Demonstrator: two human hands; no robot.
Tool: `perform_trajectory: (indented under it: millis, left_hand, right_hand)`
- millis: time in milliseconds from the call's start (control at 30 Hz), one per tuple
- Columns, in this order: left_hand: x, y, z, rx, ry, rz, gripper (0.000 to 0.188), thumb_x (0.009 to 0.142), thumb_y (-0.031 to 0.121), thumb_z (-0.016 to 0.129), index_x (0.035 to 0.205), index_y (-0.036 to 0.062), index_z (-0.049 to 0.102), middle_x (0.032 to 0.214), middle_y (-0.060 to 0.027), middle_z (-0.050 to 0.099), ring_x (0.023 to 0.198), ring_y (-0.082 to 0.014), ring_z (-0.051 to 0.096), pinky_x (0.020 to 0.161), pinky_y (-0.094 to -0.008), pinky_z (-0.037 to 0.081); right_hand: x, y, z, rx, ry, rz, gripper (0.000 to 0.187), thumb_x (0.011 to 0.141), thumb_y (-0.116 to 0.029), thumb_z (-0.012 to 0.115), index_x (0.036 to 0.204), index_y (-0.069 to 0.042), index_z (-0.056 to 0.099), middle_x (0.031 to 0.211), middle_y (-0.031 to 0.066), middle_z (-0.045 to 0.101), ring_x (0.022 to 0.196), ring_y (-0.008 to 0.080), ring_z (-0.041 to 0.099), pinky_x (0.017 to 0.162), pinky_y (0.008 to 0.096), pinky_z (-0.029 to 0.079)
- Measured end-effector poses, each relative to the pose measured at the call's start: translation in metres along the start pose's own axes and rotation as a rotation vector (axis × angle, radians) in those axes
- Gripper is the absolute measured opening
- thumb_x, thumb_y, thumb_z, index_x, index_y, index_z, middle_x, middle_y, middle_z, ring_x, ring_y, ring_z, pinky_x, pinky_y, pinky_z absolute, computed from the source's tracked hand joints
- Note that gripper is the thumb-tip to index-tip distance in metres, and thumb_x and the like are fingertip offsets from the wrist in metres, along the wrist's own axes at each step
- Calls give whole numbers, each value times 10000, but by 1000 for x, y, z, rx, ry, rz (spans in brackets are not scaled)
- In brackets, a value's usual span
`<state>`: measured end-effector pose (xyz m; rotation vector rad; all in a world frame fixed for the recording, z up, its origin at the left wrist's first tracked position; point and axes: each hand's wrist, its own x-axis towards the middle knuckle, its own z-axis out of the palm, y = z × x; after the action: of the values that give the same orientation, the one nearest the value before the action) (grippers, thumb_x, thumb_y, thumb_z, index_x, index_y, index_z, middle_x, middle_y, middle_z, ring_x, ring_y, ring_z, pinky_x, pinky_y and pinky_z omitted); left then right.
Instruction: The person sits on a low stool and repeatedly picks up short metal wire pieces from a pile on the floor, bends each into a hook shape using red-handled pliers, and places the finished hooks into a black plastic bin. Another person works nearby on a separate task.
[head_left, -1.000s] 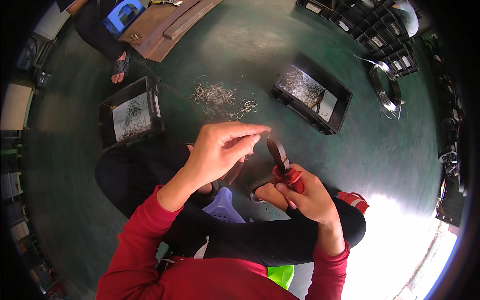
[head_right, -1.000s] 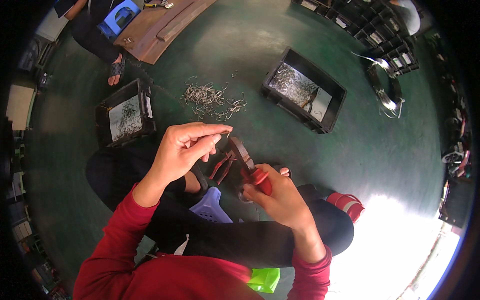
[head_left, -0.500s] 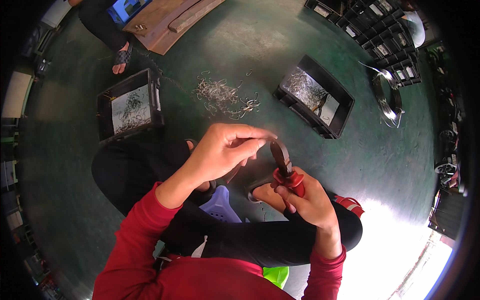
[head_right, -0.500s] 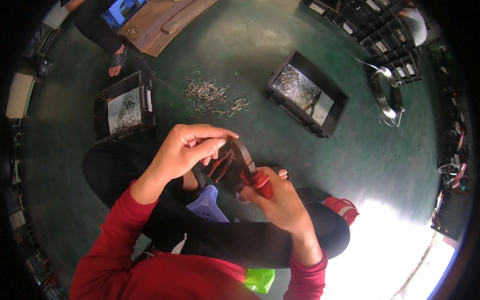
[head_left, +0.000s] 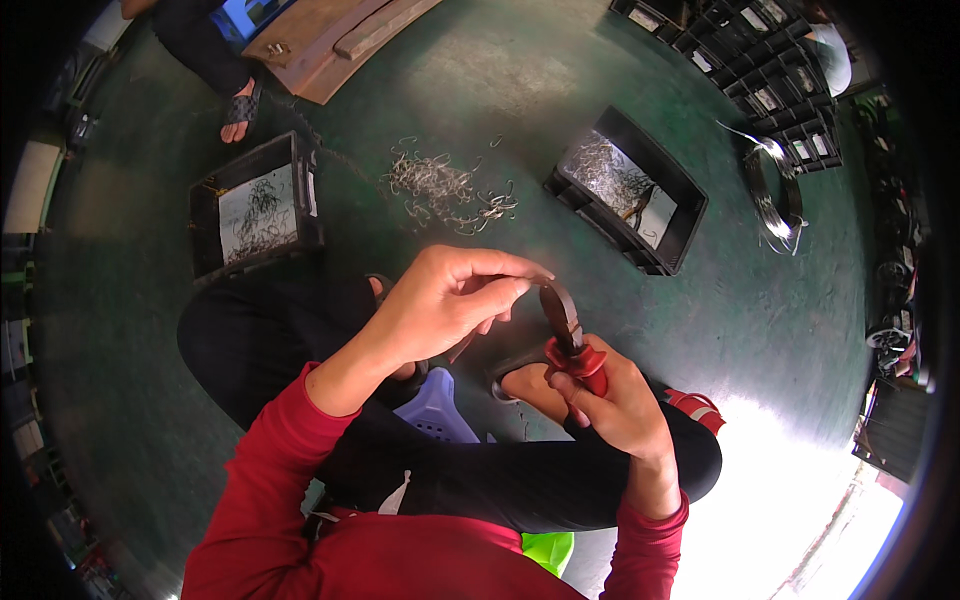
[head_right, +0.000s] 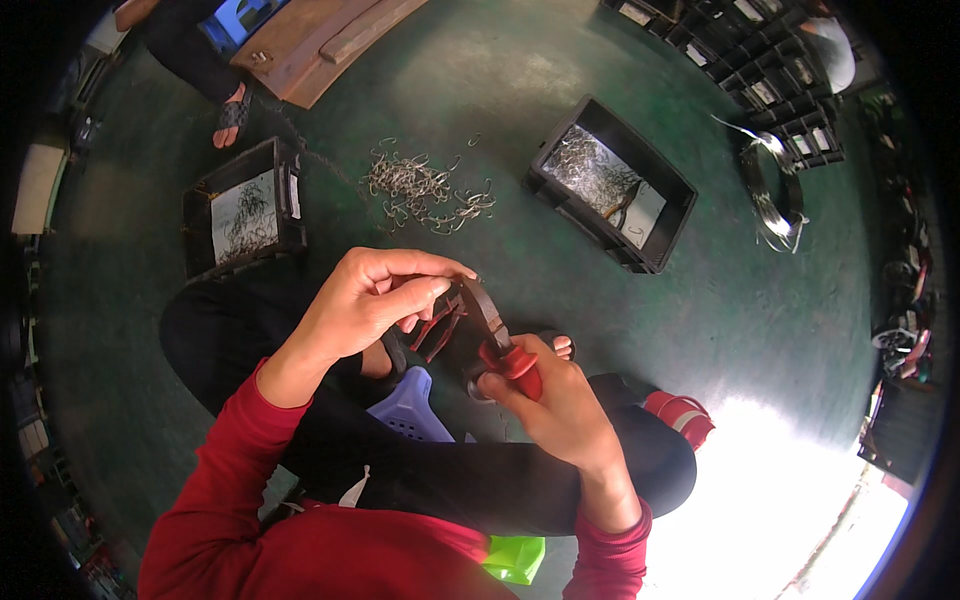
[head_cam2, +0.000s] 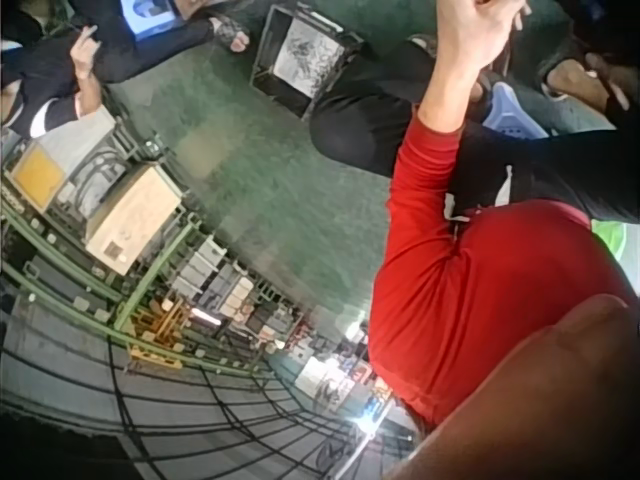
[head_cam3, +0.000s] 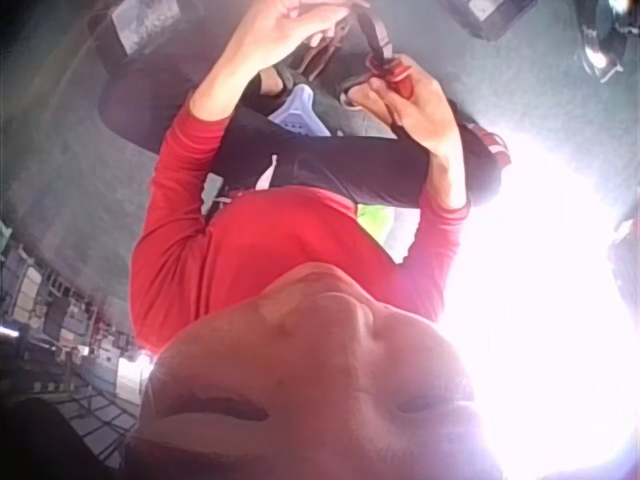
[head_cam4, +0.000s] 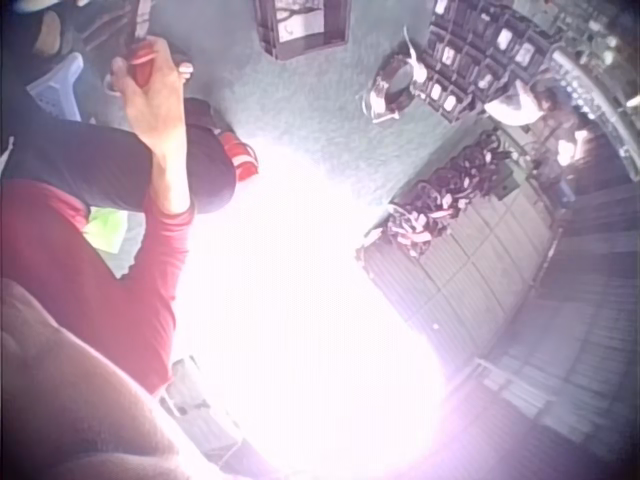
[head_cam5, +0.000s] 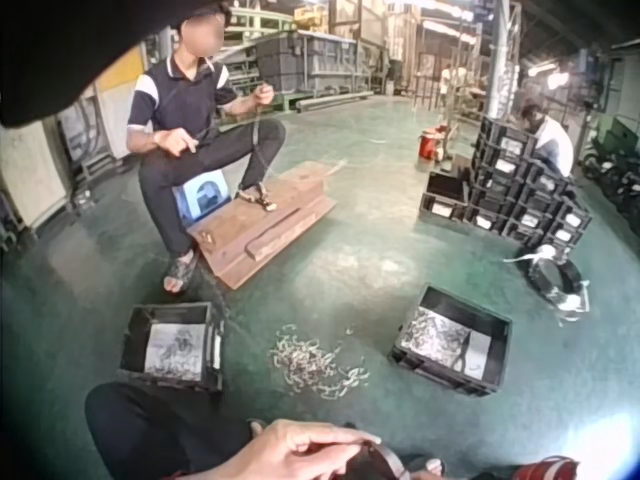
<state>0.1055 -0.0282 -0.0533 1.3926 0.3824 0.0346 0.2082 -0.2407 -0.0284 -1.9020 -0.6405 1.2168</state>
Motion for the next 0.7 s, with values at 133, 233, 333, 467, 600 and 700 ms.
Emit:
perform_trajectory:
  millis: [133, 233, 333, 467, 600, 700]
  left_hand:
    - [-3, -1, 4, 149, 5, 142, 214, 939, 51, 568, 1103, 25, 704, 664, -11, 591, 567, -39, 508, 510, -213, 397]
    - [-5, -3, 9, 278, 19, 273, 217, 933, 23, 549, 1094, 23, 693, 637, -21, 549, 556, -48, 499, 504, -232, 391]
    - [-10, -4, 13, 393, 36, 340, 208, 910, -16, 545, 1076, -7, 671, 631, -57, 550, 533, -81, 497, 498, -252, 393]
    - [-12, -8, 19, 429, 109, 466, 205, 860, -44, 586, 1052, -28, 658, 629, -112, 562, 490, -141, 514, 484, -281, 409]
    - [-14, -12, 20, 431, 141, 481, 209, 843, -56, 594, 1043, -38, 651, 632, -114, 569, 489, -159, 534, 482, -283, 413]
    - [-15, -13, 22, 434, 161, 474, 213, 832, -60, 594, 1038, -43, 647, 634, -116, 573, 483, -165, 540, 474, -289, 414]
  right_hand:
    - [3, -2, 4, -158, 141, -200, 219, 868, -68, 671, 1055, 3, 583, 804, 94, 658, 689, 141, 586, 676, 279, 473]
    - [4, -1, 3, -207, 146, -141, 204, 842, -45, 678, 1018, 7, 590, 798, 118, 647, 751, 180, 616, 730, 309, 490]
    - [8, 3, 6, -247, 212, -187, 168, 832, -21, 680, 974, 7, 595, 790, 114, 644, 720, 176, 600, 709, 297, 483]
    - [12, 12, 10, -258, 264, -172, 167, 816, 9, 692, 946, 1, 589, 772, 120, 626, 698, 180, 578, 686, 292, 476]
    - [18, 18, 13, -306, 297, -210, 165, 815, 11, 696, 936, -1, 585, 772, 130, 615, 679, 201, 572, 669, 296, 471]
    - [20, 19, 17, -313, 324, -232, 159, 822, 4, 693, 940, -1, 588, 789, 137, 621, 681, 223, 590, 667, 303, 474]
